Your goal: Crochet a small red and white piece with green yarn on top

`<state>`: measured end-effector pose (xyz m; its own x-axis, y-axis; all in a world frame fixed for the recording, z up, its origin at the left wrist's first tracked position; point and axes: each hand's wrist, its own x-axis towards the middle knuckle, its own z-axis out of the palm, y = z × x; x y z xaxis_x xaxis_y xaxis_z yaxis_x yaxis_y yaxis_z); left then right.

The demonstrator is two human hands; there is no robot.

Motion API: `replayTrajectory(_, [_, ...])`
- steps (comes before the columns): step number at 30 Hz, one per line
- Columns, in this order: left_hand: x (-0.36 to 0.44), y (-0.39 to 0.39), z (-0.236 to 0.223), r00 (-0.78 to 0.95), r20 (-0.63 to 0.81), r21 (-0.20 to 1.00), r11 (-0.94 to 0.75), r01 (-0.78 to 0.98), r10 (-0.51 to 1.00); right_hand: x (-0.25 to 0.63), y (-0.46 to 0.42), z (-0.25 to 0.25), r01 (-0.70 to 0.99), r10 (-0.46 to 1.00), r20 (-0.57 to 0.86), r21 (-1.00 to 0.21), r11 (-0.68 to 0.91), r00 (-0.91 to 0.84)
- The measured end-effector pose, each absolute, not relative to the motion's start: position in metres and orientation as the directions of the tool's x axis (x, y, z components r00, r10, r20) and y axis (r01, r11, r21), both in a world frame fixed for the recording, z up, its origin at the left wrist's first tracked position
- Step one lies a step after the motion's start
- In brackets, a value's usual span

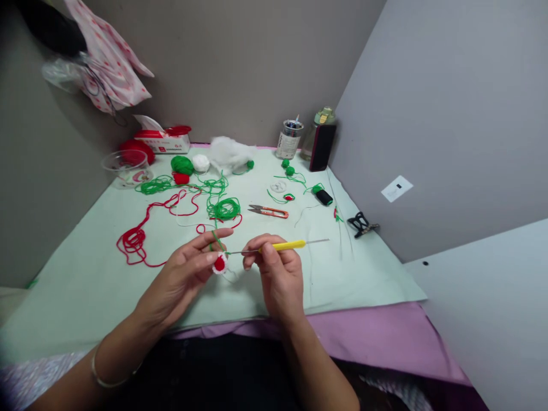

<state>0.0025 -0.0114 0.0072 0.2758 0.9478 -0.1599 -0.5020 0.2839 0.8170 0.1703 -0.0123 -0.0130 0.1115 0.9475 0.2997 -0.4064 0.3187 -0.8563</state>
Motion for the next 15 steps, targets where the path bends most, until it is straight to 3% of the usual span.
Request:
replayTrajectory(6, [0.006, -0.0137, -0.0035, 0.222, -0.049, 0.921, 0.13, -0.366, 0.974, 0.1595, -0.0165, -0.0155, -0.13, 0.881, 0.461, -0.872, 0.472, 0.11])
replayTrajectory(11, [0.0061, -0.014, -0.0019, 0.198, -0.088, 0.902, 0.163, -0.4, 0.976, 0.16, -0.0174, -0.0146, -0.151, 0.878, 0.47, -0.865, 0.479, 0.093])
replayTrajectory(15, [0.0073, -0.0143, 0.0018, 0.185, -0.107, 0.886, 0.178, -0.429, 0.977, 0.1614, -0.0186, -0.0129, -0.075, 0.858, 0.506, -0.856, 0.512, 0.087])
